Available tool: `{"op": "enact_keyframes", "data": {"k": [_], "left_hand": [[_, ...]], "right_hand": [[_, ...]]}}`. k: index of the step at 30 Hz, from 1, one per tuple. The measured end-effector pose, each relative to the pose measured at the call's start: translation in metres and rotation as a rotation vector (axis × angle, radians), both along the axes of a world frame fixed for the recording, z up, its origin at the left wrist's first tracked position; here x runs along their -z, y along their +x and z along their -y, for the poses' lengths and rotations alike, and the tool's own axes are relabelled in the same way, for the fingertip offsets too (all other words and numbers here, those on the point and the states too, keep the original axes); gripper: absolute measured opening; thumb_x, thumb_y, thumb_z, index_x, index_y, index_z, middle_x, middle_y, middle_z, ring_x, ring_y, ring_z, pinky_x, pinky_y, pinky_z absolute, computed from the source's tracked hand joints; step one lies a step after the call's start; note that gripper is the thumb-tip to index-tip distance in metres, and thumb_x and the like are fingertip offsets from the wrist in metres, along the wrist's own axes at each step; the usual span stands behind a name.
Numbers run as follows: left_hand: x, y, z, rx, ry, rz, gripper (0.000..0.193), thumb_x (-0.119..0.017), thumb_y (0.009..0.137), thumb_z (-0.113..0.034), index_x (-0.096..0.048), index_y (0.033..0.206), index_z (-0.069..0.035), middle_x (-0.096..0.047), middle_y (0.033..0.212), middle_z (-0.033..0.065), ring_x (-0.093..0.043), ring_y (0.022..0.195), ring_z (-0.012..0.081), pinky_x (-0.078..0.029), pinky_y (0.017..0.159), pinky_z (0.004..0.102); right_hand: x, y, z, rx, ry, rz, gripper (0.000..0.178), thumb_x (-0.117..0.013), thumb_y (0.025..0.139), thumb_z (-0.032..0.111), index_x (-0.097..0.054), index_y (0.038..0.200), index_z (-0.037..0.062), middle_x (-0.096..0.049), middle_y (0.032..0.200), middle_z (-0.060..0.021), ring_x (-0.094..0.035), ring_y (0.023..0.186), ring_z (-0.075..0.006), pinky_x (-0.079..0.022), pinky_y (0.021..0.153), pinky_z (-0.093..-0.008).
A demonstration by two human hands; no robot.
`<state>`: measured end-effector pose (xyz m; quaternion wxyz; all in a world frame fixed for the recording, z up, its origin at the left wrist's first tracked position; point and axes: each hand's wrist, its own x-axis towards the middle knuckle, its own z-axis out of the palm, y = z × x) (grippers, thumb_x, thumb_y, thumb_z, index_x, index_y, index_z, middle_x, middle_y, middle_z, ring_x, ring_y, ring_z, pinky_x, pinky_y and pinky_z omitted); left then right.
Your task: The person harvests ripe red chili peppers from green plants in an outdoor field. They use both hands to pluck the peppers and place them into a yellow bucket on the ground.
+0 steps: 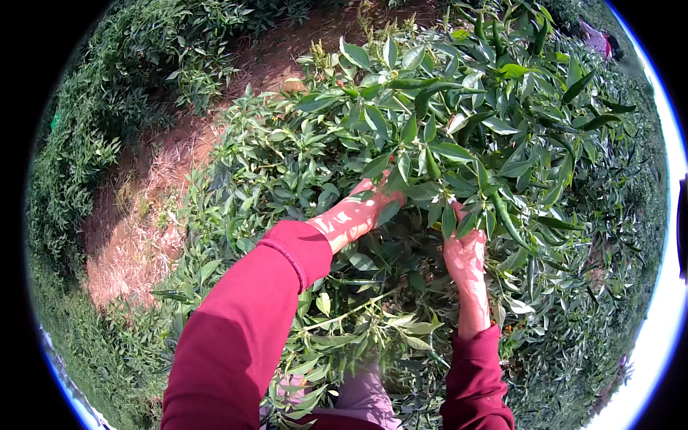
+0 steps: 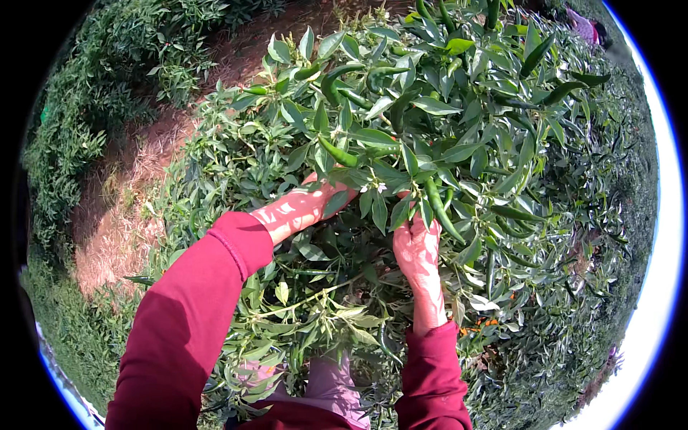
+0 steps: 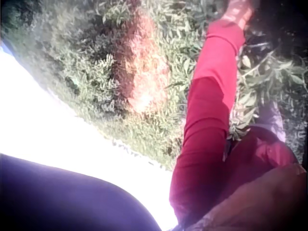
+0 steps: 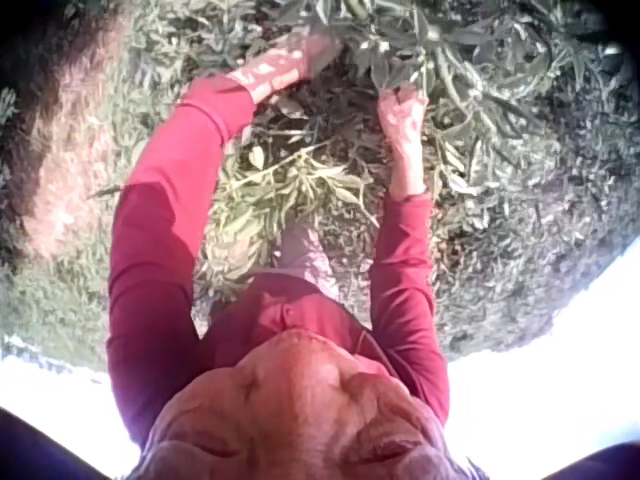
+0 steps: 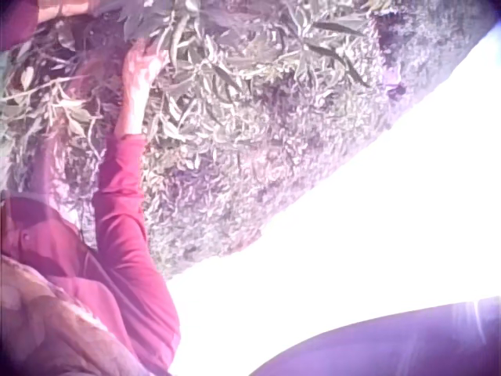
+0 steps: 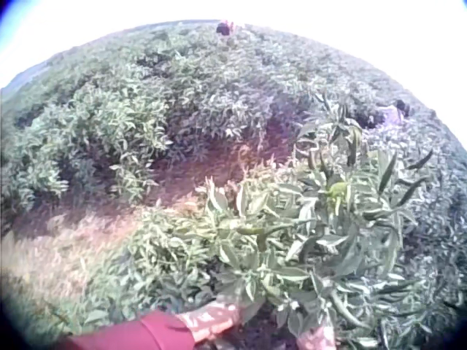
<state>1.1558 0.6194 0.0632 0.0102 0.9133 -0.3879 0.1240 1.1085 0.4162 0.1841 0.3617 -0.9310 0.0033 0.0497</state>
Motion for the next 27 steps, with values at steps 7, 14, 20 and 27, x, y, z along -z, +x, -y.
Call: {"op": "enact_keyframes", "data": {"k": [7,14,20,27], "left_hand": [[-0.043,-0.014,-0.003,-0.202,-0.311,-0.423,0.011,-0.053,0.078,-0.012,-0.061,0.082,-0.006,-0.061,0.071,0.0088,-0.06,0.074,0.0274,-0.046,0.064,0.038],[-0.019,-0.012,-0.001,-0.36,-0.331,-0.877,0.021,-0.055,0.078,-0.023,-0.061,0.089,-0.005,-0.062,0.07,0.0131,-0.061,0.071,0.0337,-0.047,0.059,0.0423],[-0.026,-0.028,-0.018,-0.459,-0.546,-1.18,0.029,-0.045,0.084,-0.025,-0.057,0.107,-0.013,-0.064,0.088,0.0101,-0.062,0.082,0.0294,-0.047,0.071,0.0393],[-0.006,-0.044,-0.027,-0.446,-0.811,-1.039,0.023,-0.056,0.08,-0.023,-0.059,0.095,-0.006,-0.06,0.092,0.0123,-0.059,0.087,0.0263,-0.046,0.074,0.036]], "right_hand": [[0.024,-0.004,0.002,-0.077,-0.057,0.062,0.03,-0.051,0.084,0.011,-0.054,0.113,0.0033,-0.058,0.105,-0.0189,-0.057,0.088,-0.0356,-0.044,0.077,-0.0431],[0.011,0.001,-0.012,-0.031,-0.056,-0.016,0.028,-0.055,0.082,0.008,-0.056,0.11,0.0056,-0.06,0.104,-0.0138,-0.058,0.089,-0.0314,-0.044,0.08,-0.0392],[-0.003,0.021,-0.033,-0.021,-0.099,-0.113,0.04,-0.047,0.081,-0.001,-0.049,0.12,0.005,-0.062,0.097,-0.0125,-0.059,0.087,-0.0194,-0.044,0.076,-0.0291],[0.002,0.017,-0.059,-0.268,-0.322,0.05,0.034,-0.052,0.078,-0.001,-0.056,0.111,0.005,-0.052,0.113,-0.0236,-0.051,0.102,-0.0399,-0.039,0.09,-0.0435]]}}
